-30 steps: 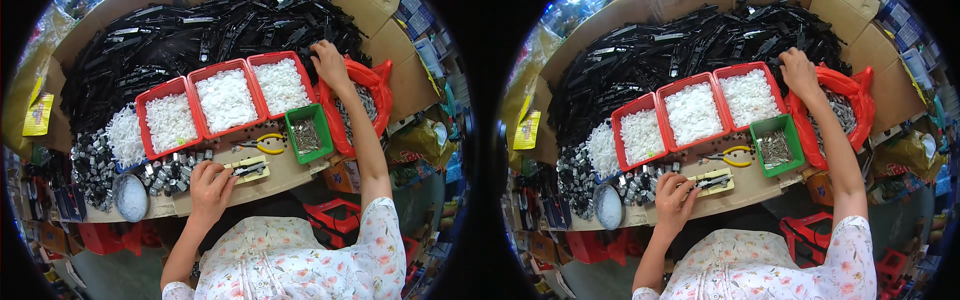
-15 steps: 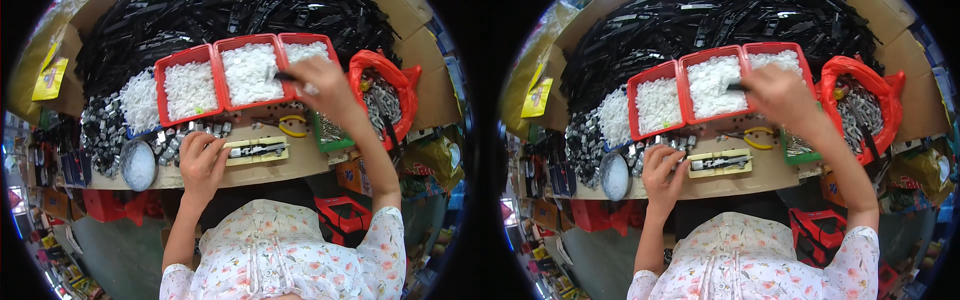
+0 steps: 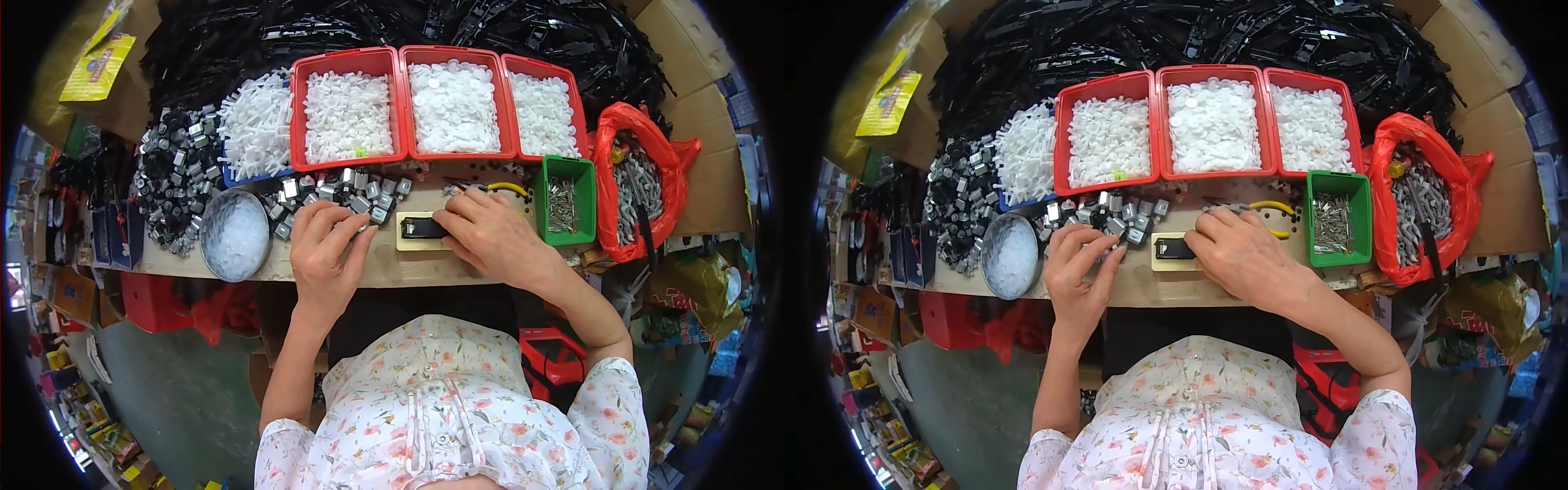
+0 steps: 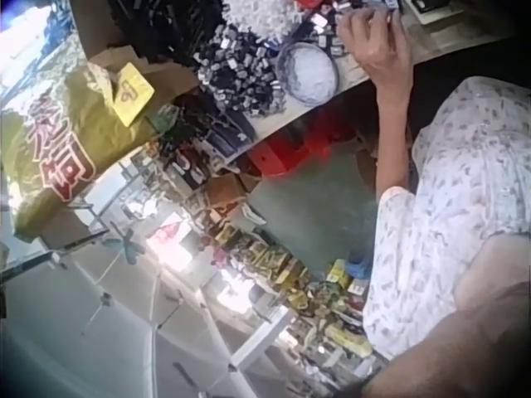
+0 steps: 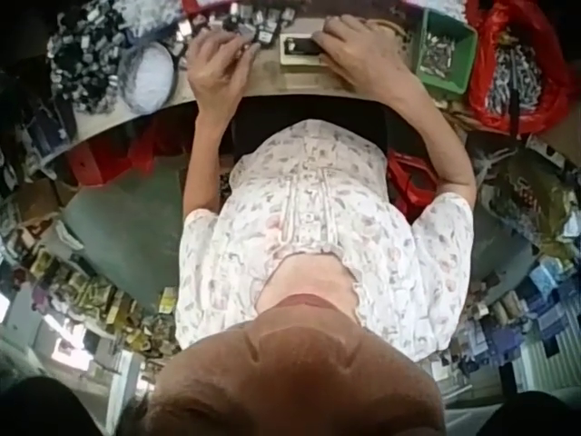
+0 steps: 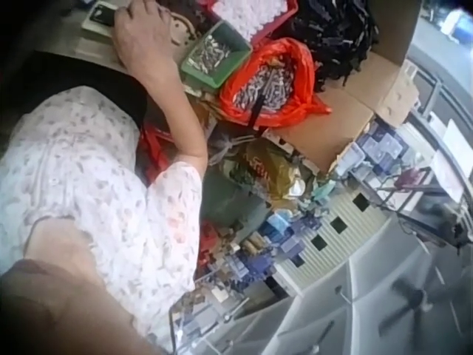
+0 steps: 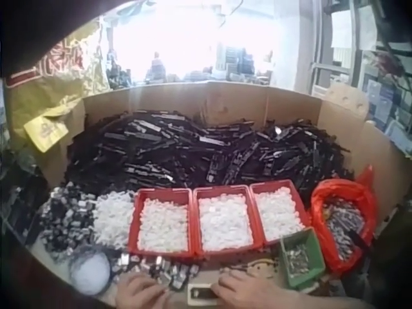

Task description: Assembling small plastic and metal components using a jig and various hand tools on a factory workbench.

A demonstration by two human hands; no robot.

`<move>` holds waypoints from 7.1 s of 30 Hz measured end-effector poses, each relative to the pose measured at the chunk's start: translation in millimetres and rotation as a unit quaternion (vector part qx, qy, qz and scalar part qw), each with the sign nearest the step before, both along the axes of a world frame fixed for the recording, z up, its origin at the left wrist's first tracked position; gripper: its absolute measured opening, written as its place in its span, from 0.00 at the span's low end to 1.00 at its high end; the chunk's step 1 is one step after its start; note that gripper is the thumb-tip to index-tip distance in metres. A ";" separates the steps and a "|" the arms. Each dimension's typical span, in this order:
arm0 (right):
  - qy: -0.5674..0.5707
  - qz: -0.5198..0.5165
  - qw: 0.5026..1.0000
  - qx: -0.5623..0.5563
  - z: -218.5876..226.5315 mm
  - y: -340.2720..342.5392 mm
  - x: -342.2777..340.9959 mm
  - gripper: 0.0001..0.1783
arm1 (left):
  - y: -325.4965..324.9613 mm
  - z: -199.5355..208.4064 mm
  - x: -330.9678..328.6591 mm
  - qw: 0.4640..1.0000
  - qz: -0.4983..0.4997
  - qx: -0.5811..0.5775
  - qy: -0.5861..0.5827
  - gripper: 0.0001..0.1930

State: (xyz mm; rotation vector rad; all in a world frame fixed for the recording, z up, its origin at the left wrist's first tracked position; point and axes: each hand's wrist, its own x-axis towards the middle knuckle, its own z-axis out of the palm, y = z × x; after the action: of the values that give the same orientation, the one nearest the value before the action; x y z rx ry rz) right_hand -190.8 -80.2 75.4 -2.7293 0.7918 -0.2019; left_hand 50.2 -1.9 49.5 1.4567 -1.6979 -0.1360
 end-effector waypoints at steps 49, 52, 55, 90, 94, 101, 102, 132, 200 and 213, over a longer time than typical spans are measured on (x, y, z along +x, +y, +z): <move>-0.149 -0.348 0.926 0.004 46.7 39.5 -143.4 0.16 | -16.4 -42.1 -84.5 0.970 -0.143 -0.106 -0.168 0.12; -0.165 -0.240 0.956 0.022 21.9 59.3 -105.9 0.17 | -15.7 -41.1 -85.5 0.969 -0.140 -0.109 -0.171 0.12; -0.087 -0.251 0.957 0.114 15.8 66.3 -89.3 0.18 | -15.5 -40.9 -85.6 0.968 -0.143 -0.111 -0.176 0.11; -0.074 -0.152 0.985 0.030 47.2 50.6 -29.9 0.23 | 25.5 -53.4 -109.2 0.973 -0.104 -0.049 -0.200 0.22; -0.179 -0.114 0.976 -0.039 35.6 50.2 -28.7 0.22 | 27.6 -59.2 -111.4 0.974 -0.099 -0.072 -0.191 0.23; -0.263 -0.131 0.951 -0.096 30.5 50.0 -36.4 0.20 | 36.6 -39.7 -88.3 0.983 -0.125 -0.063 -0.122 0.17; -0.264 -0.132 0.951 -0.096 27.0 49.7 -41.4 0.20 | 39.3 -39.9 -82.4 0.987 -0.111 -0.060 -0.099 0.16; -0.134 -0.291 0.946 -0.046 13.6 56.6 -114.5 0.16 | 7.2 -40.2 -72.5 0.966 -0.131 -0.029 -0.221 0.23; -0.383 -0.075 0.870 0.302 2.3 35.6 -6.0 0.20 | -26.3 6.4 -78.5 0.461 -0.062 0.266 0.844 0.13; -0.399 -0.090 0.877 0.250 5.6 32.8 -15.0 0.23 | -41.0 23.7 -101.6 0.546 -0.031 0.230 0.805 0.15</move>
State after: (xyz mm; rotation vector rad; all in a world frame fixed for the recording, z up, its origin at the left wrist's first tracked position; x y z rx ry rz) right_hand -205.8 -47.4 81.0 -1.8204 0.7006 -0.9424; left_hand -51.4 -42.9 73.2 0.8057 -0.0632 -1.5243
